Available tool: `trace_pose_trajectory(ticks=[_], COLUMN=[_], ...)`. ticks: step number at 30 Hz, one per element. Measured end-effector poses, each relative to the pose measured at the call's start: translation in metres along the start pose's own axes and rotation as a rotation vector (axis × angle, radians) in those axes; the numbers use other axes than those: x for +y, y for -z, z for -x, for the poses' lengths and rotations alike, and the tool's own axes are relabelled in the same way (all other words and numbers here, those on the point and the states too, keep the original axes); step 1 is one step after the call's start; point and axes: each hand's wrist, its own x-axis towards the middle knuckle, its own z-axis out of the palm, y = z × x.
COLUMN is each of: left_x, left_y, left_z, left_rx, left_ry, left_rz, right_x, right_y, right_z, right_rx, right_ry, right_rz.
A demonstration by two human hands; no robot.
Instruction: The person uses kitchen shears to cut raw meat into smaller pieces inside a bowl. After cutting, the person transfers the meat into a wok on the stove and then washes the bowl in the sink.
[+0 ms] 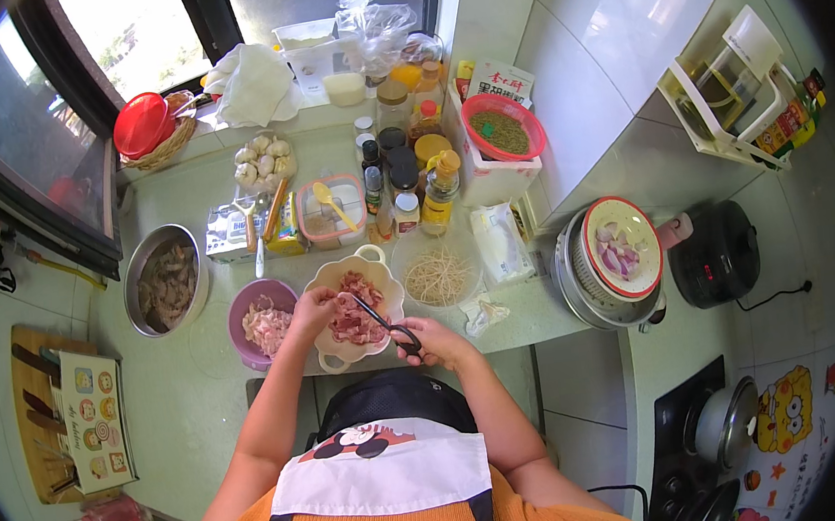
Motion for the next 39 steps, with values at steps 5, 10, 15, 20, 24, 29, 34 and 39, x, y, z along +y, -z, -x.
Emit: trace_pose_trajectory(ticks=[5, 10, 15, 20, 24, 29, 34, 39], left_x=[0.027, 0.033, 0.041, 0.034, 0.025, 0.041, 0.036, 0.039], left_y=[0.004, 0.004, 0.007, 0.003, 0.003, 0.007, 0.01, 0.016], left_z=[0.007, 0.008, 0.014, 0.014, 0.015, 0.029, 0.026, 0.032], left_rx=[-0.098, -0.119, -0.285, -0.322, -0.336, -0.192, -0.147, -0.129], left_ry=[0.071, 0.072, 0.153, 0.084, -0.052, -0.145, -0.113, -0.003], left_rz=[0.359, 0.501, 0.611, 0.53, 0.45, 0.383, 0.464, 0.683], right_x=[0.005, 0.004, 0.0, -0.011, -0.01, -0.008, -0.008, -0.007], right_y=[0.005, 0.006, 0.003, -0.007, -0.003, -0.003, -0.001, 0.0], right_z=[-0.002, 0.0, 0.005, 0.012, 0.008, 0.008, 0.009, 0.009], right_rx=[-0.071, -0.122, -0.162, -0.079, -0.139, -0.13, -0.133, -0.157], right_ry=[0.018, 0.016, 0.057, 0.081, 0.109, 0.15, 0.155, 0.155], right_rz=[-0.125, -0.186, -0.279, -0.185, -0.143, -0.139, -0.164, -0.171])
